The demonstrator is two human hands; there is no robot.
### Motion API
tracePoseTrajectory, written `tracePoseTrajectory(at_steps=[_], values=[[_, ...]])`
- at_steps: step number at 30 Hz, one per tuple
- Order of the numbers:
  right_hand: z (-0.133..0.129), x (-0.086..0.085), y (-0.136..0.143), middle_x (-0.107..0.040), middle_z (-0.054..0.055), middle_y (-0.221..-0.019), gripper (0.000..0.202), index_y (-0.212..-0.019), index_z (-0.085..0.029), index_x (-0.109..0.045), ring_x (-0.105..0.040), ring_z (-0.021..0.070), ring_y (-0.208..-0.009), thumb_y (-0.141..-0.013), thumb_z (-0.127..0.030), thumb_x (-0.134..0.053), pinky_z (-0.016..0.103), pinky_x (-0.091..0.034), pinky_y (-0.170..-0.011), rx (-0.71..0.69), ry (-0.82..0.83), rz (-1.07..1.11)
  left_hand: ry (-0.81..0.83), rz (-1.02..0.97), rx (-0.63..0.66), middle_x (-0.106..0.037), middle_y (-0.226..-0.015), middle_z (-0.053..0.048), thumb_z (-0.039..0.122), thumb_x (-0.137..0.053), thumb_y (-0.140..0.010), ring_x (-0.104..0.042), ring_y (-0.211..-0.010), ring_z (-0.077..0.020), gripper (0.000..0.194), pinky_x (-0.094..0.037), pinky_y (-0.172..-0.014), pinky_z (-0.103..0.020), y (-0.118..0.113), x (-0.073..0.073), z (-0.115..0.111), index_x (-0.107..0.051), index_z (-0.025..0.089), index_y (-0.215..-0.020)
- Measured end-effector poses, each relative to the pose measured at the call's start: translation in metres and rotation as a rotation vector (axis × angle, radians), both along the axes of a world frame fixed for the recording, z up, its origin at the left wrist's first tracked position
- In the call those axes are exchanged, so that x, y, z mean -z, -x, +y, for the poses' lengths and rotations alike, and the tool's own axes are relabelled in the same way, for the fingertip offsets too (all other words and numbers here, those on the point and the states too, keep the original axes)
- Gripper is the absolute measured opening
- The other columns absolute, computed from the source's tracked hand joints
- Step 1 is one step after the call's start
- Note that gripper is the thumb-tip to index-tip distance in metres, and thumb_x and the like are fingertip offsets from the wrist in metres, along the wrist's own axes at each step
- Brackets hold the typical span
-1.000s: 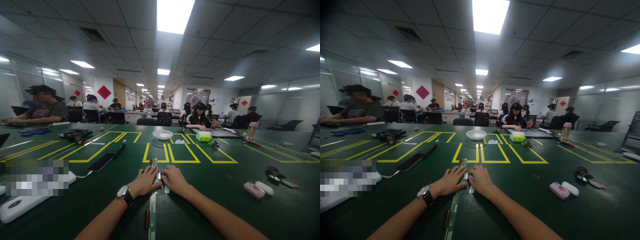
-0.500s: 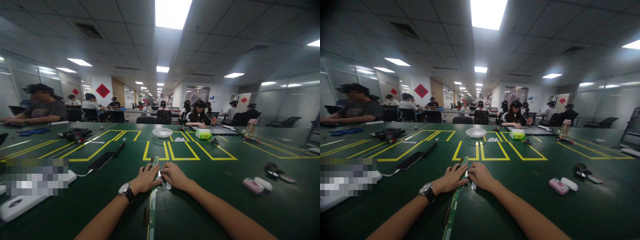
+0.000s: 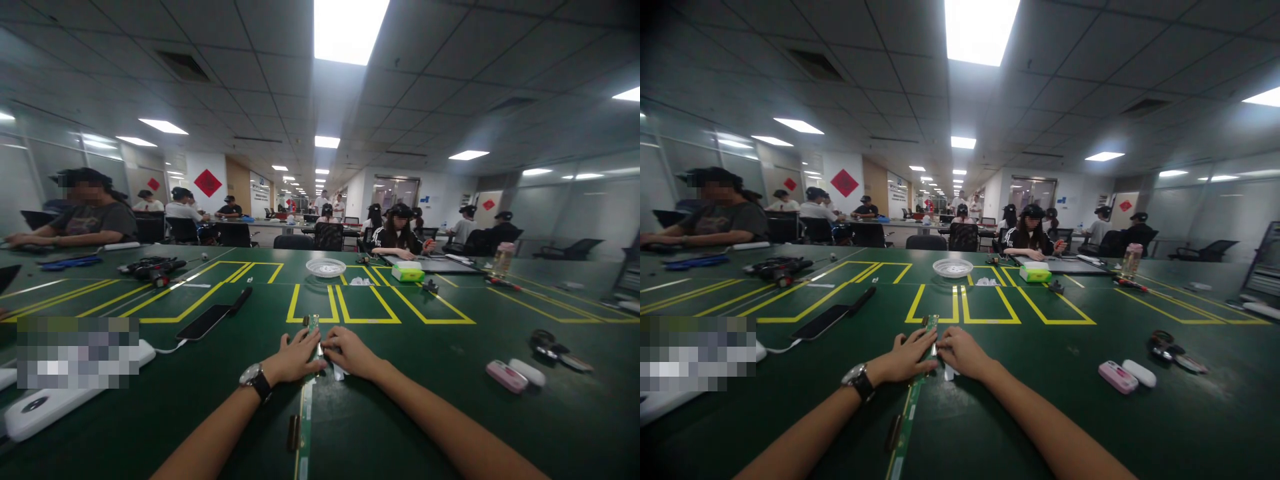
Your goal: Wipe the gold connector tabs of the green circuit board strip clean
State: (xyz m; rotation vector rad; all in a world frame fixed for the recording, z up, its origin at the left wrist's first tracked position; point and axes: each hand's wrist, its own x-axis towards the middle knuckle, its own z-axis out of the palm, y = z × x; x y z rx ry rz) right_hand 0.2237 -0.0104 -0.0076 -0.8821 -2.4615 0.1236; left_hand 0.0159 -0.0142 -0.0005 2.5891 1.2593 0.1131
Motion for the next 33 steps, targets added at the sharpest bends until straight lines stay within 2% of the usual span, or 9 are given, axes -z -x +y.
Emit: tracePoseTrajectory(at_steps=[5,10,18,22,26,28,31,33], values=[[0.002,0.001,-0.001,-0.061,0.007,-0.091,0.020,-0.100,-0.018,-0.071,-0.056,0.0162,-0.088,-0.087,-0.024,-0.056,0.028,-0.044,-0.080,-0.009,0.019,0.025,-0.007,-0.061,-0.016,-0.016,-0.154,-0.013,0.056,-0.042,-0.088,-0.009,-0.140,-0.0325,0.088,-0.013,-0.100,-0.066,0.000,0.004,0.003,0.016,0.027,-0.147],[0.002,0.002,0.000,-0.062,0.007,-0.091,0.018,-0.096,-0.018,-0.072,-0.057,0.0164,-0.087,-0.085,-0.021,-0.059,0.028,-0.044,-0.078,0.011,0.021,0.039,-0.028,-0.067,-0.033,-0.017,-0.153,-0.014,0.053,-0.043,-0.089,-0.011,-0.140,-0.0314,0.091,-0.014,-0.100,-0.064,-0.001,0.008,0.002,0.025,0.025,-0.143],[0.004,0.006,0.005,-0.065,0.006,-0.093,0.017,-0.095,-0.020,-0.073,-0.059,0.0162,-0.088,-0.082,-0.019,-0.062,0.027,-0.044,-0.081,0.045,0.025,0.057,-0.015,-0.082,-0.053,-0.017,-0.154,-0.011,0.053,-0.043,-0.088,-0.011,-0.140,-0.0315,0.091,-0.012,-0.101,-0.064,-0.002,0.007,0.001,0.024,0.027,-0.144],[-0.001,-0.006,0.000,-0.066,0.006,-0.096,0.020,-0.101,-0.020,-0.071,-0.058,0.0176,-0.090,-0.086,-0.023,-0.057,0.030,-0.041,-0.083,0.021,-0.044,-0.072,-0.012,-0.092,-0.045,-0.018,-0.154,-0.010,0.054,-0.044,-0.088,-0.013,-0.139,-0.0308,0.091,-0.014,-0.101,-0.062,-0.002,0.005,-0.001,0.023,0.029,-0.144],[-0.004,-0.021,-0.003,-0.066,0.007,-0.104,0.027,-0.108,-0.021,-0.067,-0.055,0.0190,-0.098,-0.089,-0.015,-0.049,0.033,-0.038,-0.086,0.029,-0.124,-0.125,-0.023,-0.144,-0.051,-0.020,-0.154,-0.009,0.057,-0.028,-0.094,-0.017,-0.139,-0.0303,0.074,-0.018,-0.102,-0.057,-0.001,0.006,0.005,0.016,0.029,-0.147],[-0.002,-0.022,-0.001,-0.065,0.007,-0.111,0.028,-0.111,-0.022,-0.066,-0.053,0.0194,-0.105,-0.090,-0.015,-0.049,0.034,-0.037,-0.088,0.004,-0.153,-0.141,-0.037,-0.227,-0.077,-0.025,-0.152,-0.009,0.056,-0.026,-0.095,-0.024,-0.137,-0.0290,0.070,-0.023,-0.102,-0.052,0.001,0.005,0.011,0.012,0.029,-0.148],[0.004,-0.019,0.000,-0.064,0.005,-0.116,0.030,-0.114,-0.025,-0.064,-0.051,0.0184,-0.111,-0.091,-0.015,-0.047,0.034,-0.034,-0.093,-0.132,-0.164,-0.231,-0.172,-0.391,-0.208,-0.030,-0.150,-0.008,0.050,-0.026,-0.097,-0.028,-0.134,-0.0276,0.065,-0.026,-0.101,-0.050,0.005,0.002,0.019,0.007,0.029,-0.149],[0.009,-0.016,-0.004,-0.064,0.004,-0.116,0.032,-0.114,-0.026,-0.064,-0.050,0.0179,-0.112,-0.090,-0.014,-0.047,0.033,-0.032,-0.095,-0.149,-0.153,-0.270,-0.248,-0.459,-0.276,-0.032,-0.149,-0.007,0.048,-0.025,-0.097,-0.030,-0.132,-0.0267,0.061,-0.027,-0.100,-0.049,0.010,0.000,0.022,0.003,0.030,-0.149]])
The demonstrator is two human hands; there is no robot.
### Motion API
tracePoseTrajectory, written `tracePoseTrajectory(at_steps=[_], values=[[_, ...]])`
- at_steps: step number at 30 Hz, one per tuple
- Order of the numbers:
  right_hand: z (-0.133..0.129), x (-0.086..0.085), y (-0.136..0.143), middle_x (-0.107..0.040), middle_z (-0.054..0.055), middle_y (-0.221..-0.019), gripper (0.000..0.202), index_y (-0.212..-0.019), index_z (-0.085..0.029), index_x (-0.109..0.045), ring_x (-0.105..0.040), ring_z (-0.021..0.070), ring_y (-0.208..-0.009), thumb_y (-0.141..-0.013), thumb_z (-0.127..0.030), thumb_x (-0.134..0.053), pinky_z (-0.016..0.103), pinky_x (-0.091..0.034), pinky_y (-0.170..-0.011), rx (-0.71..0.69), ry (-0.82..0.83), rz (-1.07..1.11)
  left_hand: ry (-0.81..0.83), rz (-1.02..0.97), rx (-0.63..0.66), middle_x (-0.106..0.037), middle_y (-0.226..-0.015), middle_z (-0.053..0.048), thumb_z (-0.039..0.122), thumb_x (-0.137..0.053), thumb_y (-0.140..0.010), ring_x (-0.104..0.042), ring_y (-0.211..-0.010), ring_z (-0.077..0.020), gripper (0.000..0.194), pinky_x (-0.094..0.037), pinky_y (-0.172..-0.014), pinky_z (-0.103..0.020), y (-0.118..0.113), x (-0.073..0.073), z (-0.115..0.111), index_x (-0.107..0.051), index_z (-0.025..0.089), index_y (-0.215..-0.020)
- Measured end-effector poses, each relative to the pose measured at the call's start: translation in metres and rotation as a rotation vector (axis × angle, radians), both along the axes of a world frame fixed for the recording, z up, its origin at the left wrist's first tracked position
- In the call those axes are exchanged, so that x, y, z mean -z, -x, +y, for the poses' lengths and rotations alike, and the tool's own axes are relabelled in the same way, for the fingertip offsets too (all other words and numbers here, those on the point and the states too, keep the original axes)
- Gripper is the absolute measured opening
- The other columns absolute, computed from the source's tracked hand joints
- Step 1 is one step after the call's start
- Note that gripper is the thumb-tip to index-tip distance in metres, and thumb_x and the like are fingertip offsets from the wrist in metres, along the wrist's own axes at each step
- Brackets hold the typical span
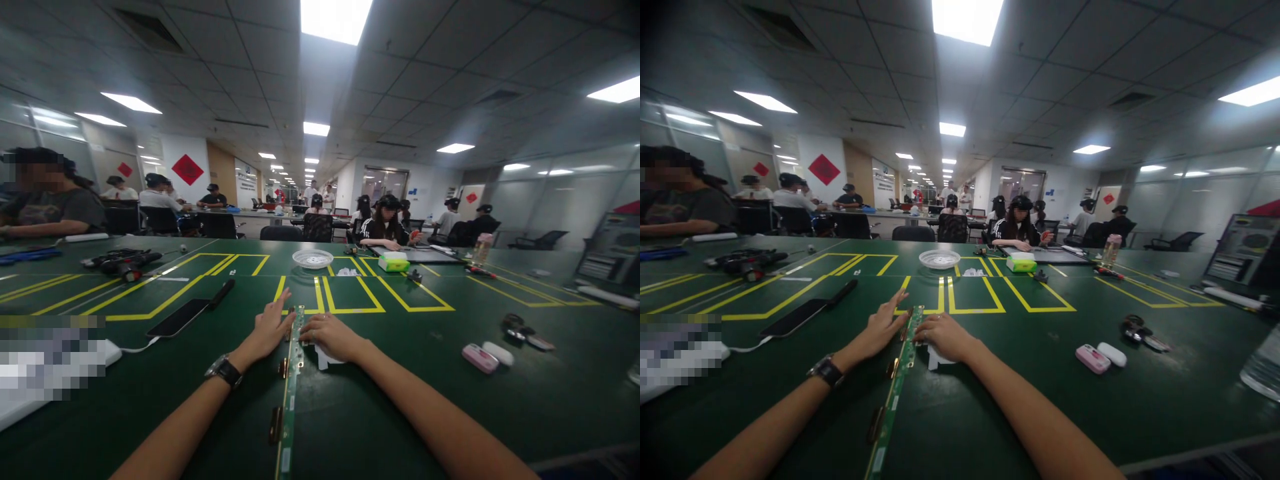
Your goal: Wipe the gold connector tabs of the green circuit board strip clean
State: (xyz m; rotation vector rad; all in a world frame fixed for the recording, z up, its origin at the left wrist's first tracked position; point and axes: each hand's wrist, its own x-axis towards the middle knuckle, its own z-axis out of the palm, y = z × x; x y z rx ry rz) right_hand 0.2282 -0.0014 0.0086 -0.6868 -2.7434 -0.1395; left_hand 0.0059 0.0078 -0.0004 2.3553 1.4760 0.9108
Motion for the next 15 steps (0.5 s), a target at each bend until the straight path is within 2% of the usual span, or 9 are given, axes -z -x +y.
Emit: tracePoseTrajectory(at_steps=[3,7,9,12,15], values=[[0.010,0.002,-0.021,-0.065,0.005,-0.113,0.029,-0.109,-0.025,-0.066,-0.050,0.0195,-0.111,-0.087,-0.014,-0.048,0.035,-0.031,-0.094,0.195,0.003,0.004,-0.040,0.003,-0.039,-0.036,-0.146,-0.007,0.046,-0.026,-0.098,-0.033,-0.130,-0.0264,0.058,-0.030,-0.099,-0.046,0.006,0.001,0.001,-0.004,0.029,-0.148],[0.024,0.004,-0.068,-0.063,0.006,-0.113,0.028,-0.103,-0.024,-0.067,-0.047,0.0211,-0.114,-0.087,-0.015,-0.047,0.036,-0.028,-0.096,0.737,0.037,-0.011,-0.055,0.089,-0.016,-0.037,-0.145,-0.008,0.046,-0.029,-0.097,-0.033,-0.128,-0.0262,0.057,-0.030,-0.099,-0.046,0.008,0.007,0.001,-0.010,0.028,-0.148],[0.030,0.005,-0.093,-0.061,0.011,-0.114,0.030,-0.104,-0.021,-0.067,-0.046,0.0251,-0.114,-0.088,-0.016,-0.043,0.040,-0.028,-0.095,0.938,0.046,-0.002,-0.078,0.117,0.001,-0.038,-0.143,-0.009,0.047,-0.029,-0.098,-0.033,-0.128,-0.0254,0.058,-0.030,-0.099,-0.044,0.006,0.010,0.000,-0.008,0.027,-0.148],[0.035,0.008,-0.121,-0.058,0.017,-0.118,0.035,-0.111,-0.016,-0.065,-0.046,0.0311,-0.113,-0.089,-0.017,-0.037,0.046,-0.029,-0.092,1.128,0.060,0.009,-0.101,0.154,0.025,-0.039,-0.143,-0.009,0.047,-0.030,-0.098,-0.033,-0.128,-0.0248,0.059,-0.029,-0.099,-0.042,0.004,0.009,-0.003,-0.007,0.026,-0.148],[0.039,0.013,-0.134,-0.054,0.017,-0.123,0.039,-0.118,-0.018,-0.061,-0.045,0.0315,-0.115,-0.090,-0.017,-0.034,0.049,-0.028,-0.094,1.220,0.089,-0.005,-0.092,0.181,0.036,-0.039,-0.143,-0.009,0.048,-0.030,-0.097,-0.033,-0.128,-0.0256,0.060,-0.028,-0.099,-0.041,0.003,0.006,-0.007,-0.007,0.026,-0.149]])
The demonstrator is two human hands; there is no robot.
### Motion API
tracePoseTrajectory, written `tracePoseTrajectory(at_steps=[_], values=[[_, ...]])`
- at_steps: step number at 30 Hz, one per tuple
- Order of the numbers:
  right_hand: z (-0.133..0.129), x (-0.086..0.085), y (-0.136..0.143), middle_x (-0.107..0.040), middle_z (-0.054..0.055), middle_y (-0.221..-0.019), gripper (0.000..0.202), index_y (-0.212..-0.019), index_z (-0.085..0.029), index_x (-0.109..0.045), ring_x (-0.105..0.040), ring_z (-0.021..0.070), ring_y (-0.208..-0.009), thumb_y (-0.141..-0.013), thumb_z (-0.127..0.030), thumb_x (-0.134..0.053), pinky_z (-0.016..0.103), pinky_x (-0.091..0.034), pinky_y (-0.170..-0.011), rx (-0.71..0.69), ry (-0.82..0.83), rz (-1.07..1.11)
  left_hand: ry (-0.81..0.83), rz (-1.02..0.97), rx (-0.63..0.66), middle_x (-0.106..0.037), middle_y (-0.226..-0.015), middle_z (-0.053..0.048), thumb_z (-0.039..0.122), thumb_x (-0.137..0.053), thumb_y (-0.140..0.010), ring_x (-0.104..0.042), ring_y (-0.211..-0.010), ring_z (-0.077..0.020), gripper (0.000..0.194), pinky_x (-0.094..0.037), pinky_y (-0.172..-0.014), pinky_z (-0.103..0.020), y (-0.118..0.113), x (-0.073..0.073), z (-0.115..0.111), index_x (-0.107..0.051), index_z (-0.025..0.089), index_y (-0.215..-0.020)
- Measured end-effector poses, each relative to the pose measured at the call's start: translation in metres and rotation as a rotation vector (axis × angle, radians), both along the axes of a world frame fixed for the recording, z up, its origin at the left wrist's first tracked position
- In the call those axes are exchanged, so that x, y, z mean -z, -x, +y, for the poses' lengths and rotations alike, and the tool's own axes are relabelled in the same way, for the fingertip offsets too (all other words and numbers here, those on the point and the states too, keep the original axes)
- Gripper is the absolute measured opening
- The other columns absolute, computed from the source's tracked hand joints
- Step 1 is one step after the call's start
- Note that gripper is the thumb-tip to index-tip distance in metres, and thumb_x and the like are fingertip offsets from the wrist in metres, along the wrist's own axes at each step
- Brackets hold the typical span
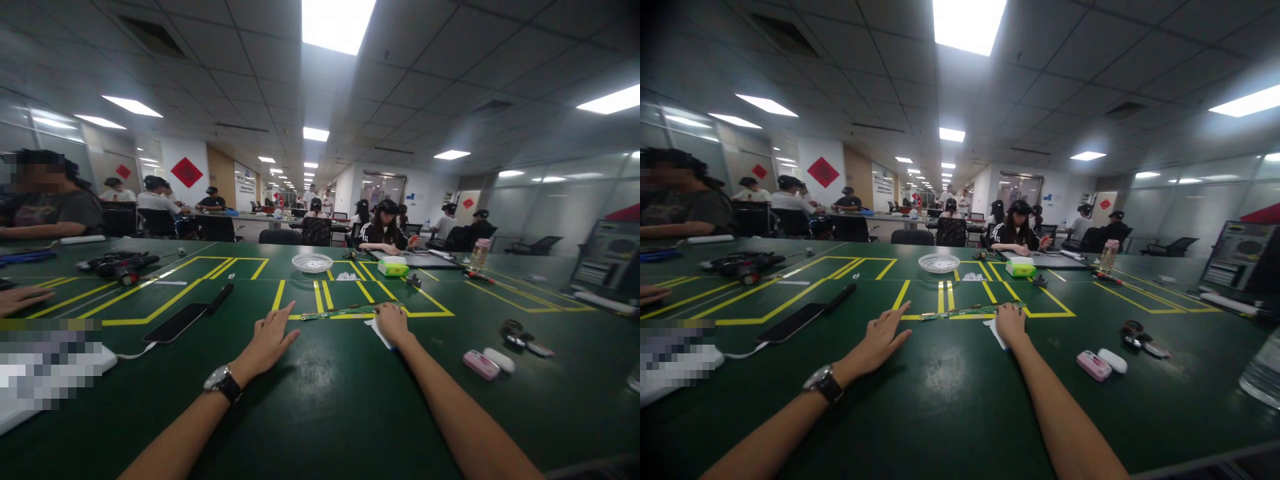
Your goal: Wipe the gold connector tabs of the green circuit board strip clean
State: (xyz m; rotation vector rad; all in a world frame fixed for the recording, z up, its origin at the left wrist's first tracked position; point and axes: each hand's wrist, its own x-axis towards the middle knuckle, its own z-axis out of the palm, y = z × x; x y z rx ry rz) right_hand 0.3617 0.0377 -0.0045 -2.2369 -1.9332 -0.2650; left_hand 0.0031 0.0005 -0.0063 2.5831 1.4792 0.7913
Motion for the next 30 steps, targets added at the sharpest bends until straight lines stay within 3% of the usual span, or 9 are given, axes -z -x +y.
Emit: tracePoseTrajectory(at_steps=[9,14,17,20,26,30], values=[[0.004,0.008,-0.009,-0.039,0.011,-0.144,0.049,-0.138,-0.024,-0.043,-0.034,0.0346,-0.129,-0.091,-0.025,-0.030,0.060,-0.020,-0.099,-0.018,0.082,0.002,0.069,0.059,0.033,-0.035,-0.146,-0.008,0.045,-0.032,-0.095,-0.031,-0.129,-0.0269,0.060,-0.027,-0.099,-0.041,-0.003,-0.009,-0.010,-0.010,0.028,-0.149],[0.004,0.001,-0.010,-0.046,0.007,-0.141,0.047,-0.131,-0.025,-0.051,-0.029,0.0332,-0.133,-0.087,-0.022,-0.034,0.063,-0.008,-0.102,-0.100,0.080,-0.016,0.064,0.084,0.051,-0.035,-0.146,-0.007,0.045,-0.032,-0.096,-0.031,-0.130,-0.0268,0.057,-0.026,-0.100,-0.043,-0.004,-0.010,-0.011,-0.016,0.028,-0.147],[0.002,-0.007,-0.002,-0.054,0.005,-0.133,0.044,-0.123,-0.027,-0.058,-0.034,0.0287,-0.131,-0.086,-0.018,-0.035,0.061,-0.002,-0.105,-0.201,0.081,-0.029,0.061,0.109,0.072,-0.035,-0.146,-0.006,0.045,-0.033,-0.096,-0.031,-0.131,-0.0255,0.053,-0.026,-0.101,-0.043,-0.006,-0.012,-0.012,-0.022,0.029,-0.145],[-0.008,-0.013,0.027,-0.060,0.006,-0.125,0.042,-0.116,-0.026,-0.063,-0.041,0.0272,-0.126,-0.084,-0.015,-0.037,0.060,-0.002,-0.104,-0.409,0.051,-0.018,0.056,0.150,0.126,-0.033,-0.148,-0.005,0.044,-0.037,-0.095,-0.029,-0.133,-0.0245,0.053,-0.027,-0.102,-0.041,-0.010,-0.012,-0.014,-0.023,0.029,-0.145],[-0.050,-0.015,0.121,-0.058,0.007,-0.126,0.045,-0.122,-0.025,-0.056,-0.046,0.0233,-0.119,-0.081,-0.013,-0.044,0.051,-0.017,-0.104,-0.945,-0.017,0.047,0.097,0.201,0.191,-0.028,-0.150,-0.006,0.048,-0.042,-0.093,-0.025,-0.136,-0.0251,0.058,-0.027,-0.102,-0.041,-0.010,-0.008,-0.014,-0.024,0.030,-0.145],[-0.073,-0.015,0.155,-0.057,0.009,-0.126,0.043,-0.124,-0.022,-0.055,-0.046,0.0228,-0.118,-0.081,-0.015,-0.048,0.042,-0.027,-0.102,-1.112,-0.033,0.072,0.176,0.241,0.184,-0.033,-0.148,-0.008,0.053,-0.043,-0.090,-0.027,-0.136,-0.0278,0.057,-0.026,-0.102,-0.044,-0.005,-0.003,-0.011,-0.034,0.027,-0.141]])
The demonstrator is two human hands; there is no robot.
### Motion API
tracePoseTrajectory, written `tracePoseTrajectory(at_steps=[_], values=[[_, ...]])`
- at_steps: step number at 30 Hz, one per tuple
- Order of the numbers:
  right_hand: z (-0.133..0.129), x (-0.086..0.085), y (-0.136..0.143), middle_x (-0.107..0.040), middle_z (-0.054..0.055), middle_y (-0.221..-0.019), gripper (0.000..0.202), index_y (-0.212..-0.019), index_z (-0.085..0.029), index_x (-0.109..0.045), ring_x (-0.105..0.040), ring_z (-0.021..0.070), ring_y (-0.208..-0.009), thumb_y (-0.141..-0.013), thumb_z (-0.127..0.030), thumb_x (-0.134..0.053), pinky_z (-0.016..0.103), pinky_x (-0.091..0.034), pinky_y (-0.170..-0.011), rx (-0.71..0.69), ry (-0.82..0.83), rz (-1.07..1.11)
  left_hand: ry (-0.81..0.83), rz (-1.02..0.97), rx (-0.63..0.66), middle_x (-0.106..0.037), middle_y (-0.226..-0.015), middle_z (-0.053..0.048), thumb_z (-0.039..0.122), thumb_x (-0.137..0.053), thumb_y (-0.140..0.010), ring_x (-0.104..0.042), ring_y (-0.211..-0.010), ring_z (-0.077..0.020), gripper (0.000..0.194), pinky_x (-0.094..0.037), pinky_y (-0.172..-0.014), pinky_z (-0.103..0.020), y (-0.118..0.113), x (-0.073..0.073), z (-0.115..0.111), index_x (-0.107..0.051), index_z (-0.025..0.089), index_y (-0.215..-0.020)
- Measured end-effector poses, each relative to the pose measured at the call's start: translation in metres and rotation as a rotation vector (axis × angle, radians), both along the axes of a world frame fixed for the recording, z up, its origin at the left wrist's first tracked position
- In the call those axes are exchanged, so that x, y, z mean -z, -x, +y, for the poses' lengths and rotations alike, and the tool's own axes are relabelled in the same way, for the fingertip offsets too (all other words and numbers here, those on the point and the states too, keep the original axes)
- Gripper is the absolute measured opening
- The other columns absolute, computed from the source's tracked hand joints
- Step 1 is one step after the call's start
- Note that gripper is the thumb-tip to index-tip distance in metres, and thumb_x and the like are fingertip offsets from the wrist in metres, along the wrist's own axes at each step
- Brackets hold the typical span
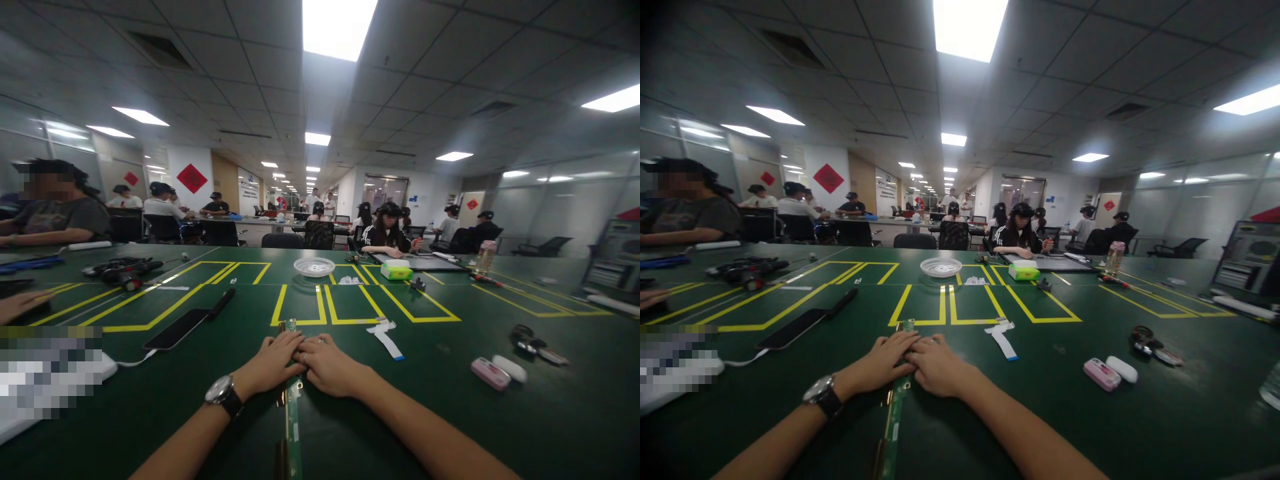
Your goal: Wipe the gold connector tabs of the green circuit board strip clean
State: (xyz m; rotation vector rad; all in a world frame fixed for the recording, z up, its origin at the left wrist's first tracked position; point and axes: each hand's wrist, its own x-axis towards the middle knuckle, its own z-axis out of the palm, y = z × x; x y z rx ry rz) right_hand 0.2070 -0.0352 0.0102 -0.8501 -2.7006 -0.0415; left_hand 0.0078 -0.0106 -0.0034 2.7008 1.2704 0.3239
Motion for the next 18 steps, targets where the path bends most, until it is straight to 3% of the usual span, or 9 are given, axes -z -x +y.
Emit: tracePoseTrajectory(at_steps=[6,8,10,12,15,18], values=[[-0.003,-0.004,-0.002,-0.056,0.009,-0.126,0.040,-0.125,-0.020,-0.054,-0.049,0.0207,-0.114,-0.086,-0.017,-0.045,0.034,-0.035,-0.096,-0.052,-0.013,0.021,0.019,0.006,-0.012,-0.031,-0.149,-0.010,0.056,-0.045,-0.089,-0.027,-0.136,-0.0272,0.062,-0.026,-0.105,-0.044,0.002,0.000,0.001,-0.036,0.022,-0.140],[0.005,-0.008,-0.012,-0.059,0.009,-0.120,0.033,-0.117,-0.020,-0.059,-0.051,0.0204,-0.109,-0.087,-0.018,-0.045,0.033,-0.037,-0.093,0.032,-0.051,0.026,0.011,0.000,-0.020,-0.027,-0.151,-0.012,0.057,-0.046,-0.088,-0.025,-0.137,-0.0264,0.067,-0.026,-0.106,-0.042,0.002,-0.001,0.000,-0.033,0.020,-0.142],[0.016,-0.014,-0.029,-0.063,0.010,-0.107,0.025,-0.103,-0.018,-0.064,-0.054,0.0214,-0.102,-0.087,-0.019,-0.044,0.034,-0.039,-0.089,0.258,-0.090,0.011,-0.020,-0.004,-0.033,-0.024,-0.152,-0.013,0.059,-0.048,-0.087,-0.024,-0.138,-0.0262,0.072,-0.026,-0.107,-0.040,0.004,-0.002,0.000,-0.030,0.018,-0.143],[0.027,-0.019,-0.055,-0.064,0.013,-0.096,0.023,-0.091,-0.015,-0.066,-0.055,0.0242,-0.097,-0.087,-0.019,-0.043,0.036,-0.040,-0.085,0.600,-0.110,-0.024,-0.053,0.006,-0.063,-0.025,-0.151,-0.015,0.061,-0.049,-0.086,-0.025,-0.137,-0.0275,0.075,-0.027,-0.107,-0.040,0.007,-0.002,0.000,-0.032,0.015,-0.142],[0.039,-0.023,-0.096,-0.061,0.017,-0.104,0.024,-0.095,-0.013,-0.066,-0.054,0.0291,-0.101,-0.087,-0.025,-0.046,0.040,-0.040,-0.083,1.032,-0.028,-0.068,-0.057,0.039,-0.111,-0.036,-0.145,-0.017,0.064,-0.046,-0.086,-0.033,-0.133,-0.0294,0.072,-0.031,-0.103,-0.042,0.010,-0.003,0.000,-0.042,0.013,-0.135],[0.043,-0.021,-0.118,-0.062,0.018,-0.097,0.024,-0.092,-0.010,-0.066,-0.057,0.0279,-0.093,-0.087,-0.022,-0.046,0.041,-0.040,-0.082,1.076,0.042,-0.097,-0.044,0.053,-0.116,-0.041,-0.142,-0.015,0.063,-0.044,-0.087,-0.035,-0.131,-0.0295,0.066,-0.031,-0.101,-0.045,0.012,-0.004,0.000,-0.043,0.016,-0.133]])
